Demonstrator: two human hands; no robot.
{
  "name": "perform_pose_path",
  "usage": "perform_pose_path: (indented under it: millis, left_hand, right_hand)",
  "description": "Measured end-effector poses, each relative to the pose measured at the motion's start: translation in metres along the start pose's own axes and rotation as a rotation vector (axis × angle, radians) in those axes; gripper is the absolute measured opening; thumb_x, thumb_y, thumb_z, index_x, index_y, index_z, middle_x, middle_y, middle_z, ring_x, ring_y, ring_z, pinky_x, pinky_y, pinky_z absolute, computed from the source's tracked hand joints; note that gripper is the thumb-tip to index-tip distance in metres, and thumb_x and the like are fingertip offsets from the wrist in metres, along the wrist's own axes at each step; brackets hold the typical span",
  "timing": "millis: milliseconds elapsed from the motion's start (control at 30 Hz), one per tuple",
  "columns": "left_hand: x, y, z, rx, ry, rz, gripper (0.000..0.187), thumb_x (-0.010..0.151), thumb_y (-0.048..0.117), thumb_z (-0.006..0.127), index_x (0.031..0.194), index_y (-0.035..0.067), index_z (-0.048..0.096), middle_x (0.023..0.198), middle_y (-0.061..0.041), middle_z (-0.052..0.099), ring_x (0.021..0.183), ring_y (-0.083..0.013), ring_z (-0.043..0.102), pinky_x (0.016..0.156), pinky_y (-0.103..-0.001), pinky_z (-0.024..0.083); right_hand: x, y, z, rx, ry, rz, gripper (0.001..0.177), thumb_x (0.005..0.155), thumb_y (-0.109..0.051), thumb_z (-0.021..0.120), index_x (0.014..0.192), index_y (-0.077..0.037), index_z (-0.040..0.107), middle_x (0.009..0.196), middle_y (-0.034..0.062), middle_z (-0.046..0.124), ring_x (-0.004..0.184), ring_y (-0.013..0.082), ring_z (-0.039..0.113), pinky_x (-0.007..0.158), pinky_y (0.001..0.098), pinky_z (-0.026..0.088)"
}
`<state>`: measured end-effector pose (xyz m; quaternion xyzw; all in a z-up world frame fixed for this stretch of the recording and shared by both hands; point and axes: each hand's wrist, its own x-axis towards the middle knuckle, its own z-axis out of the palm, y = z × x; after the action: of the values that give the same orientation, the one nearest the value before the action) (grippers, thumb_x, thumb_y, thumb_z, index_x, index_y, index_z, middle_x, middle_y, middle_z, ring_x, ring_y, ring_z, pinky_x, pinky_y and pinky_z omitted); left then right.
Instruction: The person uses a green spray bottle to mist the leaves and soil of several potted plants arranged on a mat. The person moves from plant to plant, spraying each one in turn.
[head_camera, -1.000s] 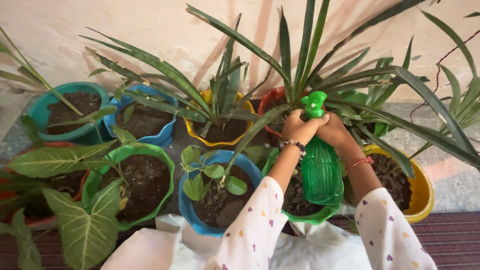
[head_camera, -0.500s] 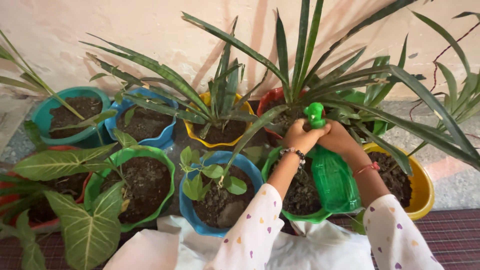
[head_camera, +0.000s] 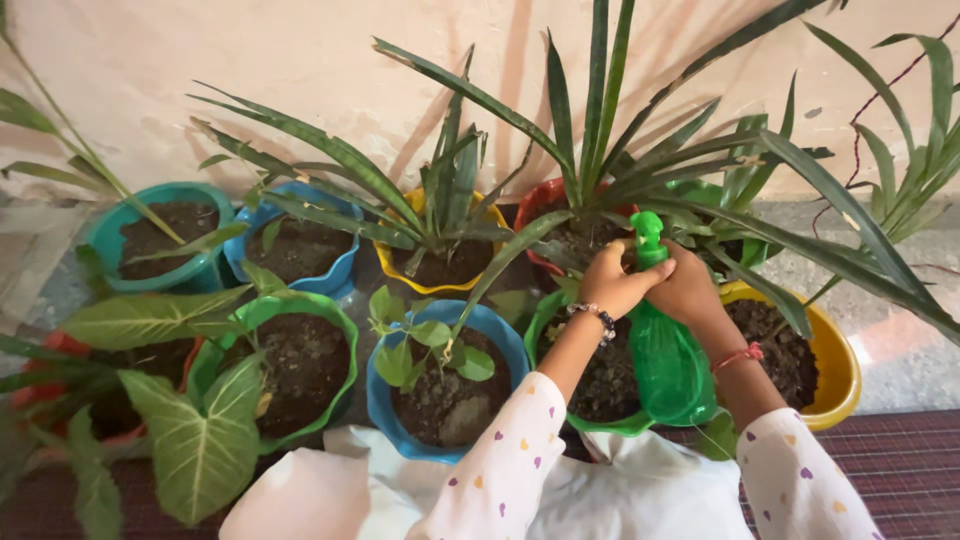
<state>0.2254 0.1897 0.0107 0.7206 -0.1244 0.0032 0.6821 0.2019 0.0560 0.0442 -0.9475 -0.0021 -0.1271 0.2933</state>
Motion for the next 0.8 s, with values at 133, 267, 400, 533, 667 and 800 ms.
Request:
perform_pose_path:
  millis: [133,267,400,533,667,800]
  left_hand:
    - [-0.017,0.002,-0.007,-0.2,0.052,0.076,0.065,0.077,0.048,0.083,0.121,0.003,0.066,0.108,-0.01,0.076,0.099,-0.0193,0.073,0.089,-0.033,0.056]
    - [-0.047,0.025,-0.032,-0.194,0.152,0.08,0.065,0.076,0.045,0.085,0.12,0.002,0.065,0.109,-0.013,0.075,0.099,-0.0197,0.072,0.088,-0.033,0.056]
    - [-0.094,0.05,-0.061,-0.113,0.262,0.03,0.061,0.077,0.046,0.085,0.116,0.002,0.068,0.105,-0.013,0.076,0.095,-0.0213,0.074,0.085,-0.034,0.057]
    - [-0.148,0.055,-0.081,-0.125,0.316,0.027,0.06,0.079,0.049,0.081,0.115,0.003,0.07,0.101,-0.013,0.077,0.089,-0.023,0.076,0.081,-0.035,0.058]
    - [-0.187,0.035,-0.099,0.021,0.413,0.028,0.058,0.081,0.047,0.083,0.115,0.002,0.069,0.102,-0.015,0.076,0.093,-0.0261,0.074,0.082,-0.037,0.056]
    - [-0.211,0.017,-0.115,-0.022,0.42,-0.067,0.058,0.08,0.047,0.082,0.115,0.003,0.069,0.099,-0.013,0.078,0.09,-0.0241,0.076,0.081,-0.036,0.057]
  right_hand:
    - [-0.016,-0.021,-0.005,0.377,-0.081,-0.149,0.047,0.077,-0.013,0.069,0.121,0.002,0.065,0.105,0.0159,0.076,0.097,0.0254,0.073,0.086,0.0369,0.055]
    - [-0.04,-0.047,-0.007,0.427,-0.157,-0.034,0.051,0.073,-0.007,0.072,0.123,0.0,0.066,0.101,0.0094,0.074,0.089,0.0152,0.065,0.08,0.0326,0.052]
    - [-0.067,-0.064,0.008,0.551,-0.158,-0.063,0.044,0.075,-0.005,0.077,0.118,0.001,0.068,0.101,0.0053,0.073,0.09,0.0095,0.062,0.078,0.0284,0.051]
    - [-0.107,-0.076,0.028,0.581,-0.207,0.016,0.034,0.078,-0.004,0.078,0.111,0.002,0.072,0.098,0.0054,0.076,0.086,0.0084,0.064,0.073,0.0268,0.052]
    - [-0.138,-0.094,0.052,0.558,-0.325,0.168,0.039,0.078,-0.004,0.079,0.115,0.001,0.074,0.096,0.0095,0.072,0.077,0.0147,0.057,0.065,0.0341,0.047]
    - [-0.156,-0.114,0.069,0.644,-0.477,0.133,0.04,0.076,-0.005,0.076,0.115,0.0,0.07,0.101,0.006,0.075,0.088,0.0111,0.067,0.075,0.0306,0.058]
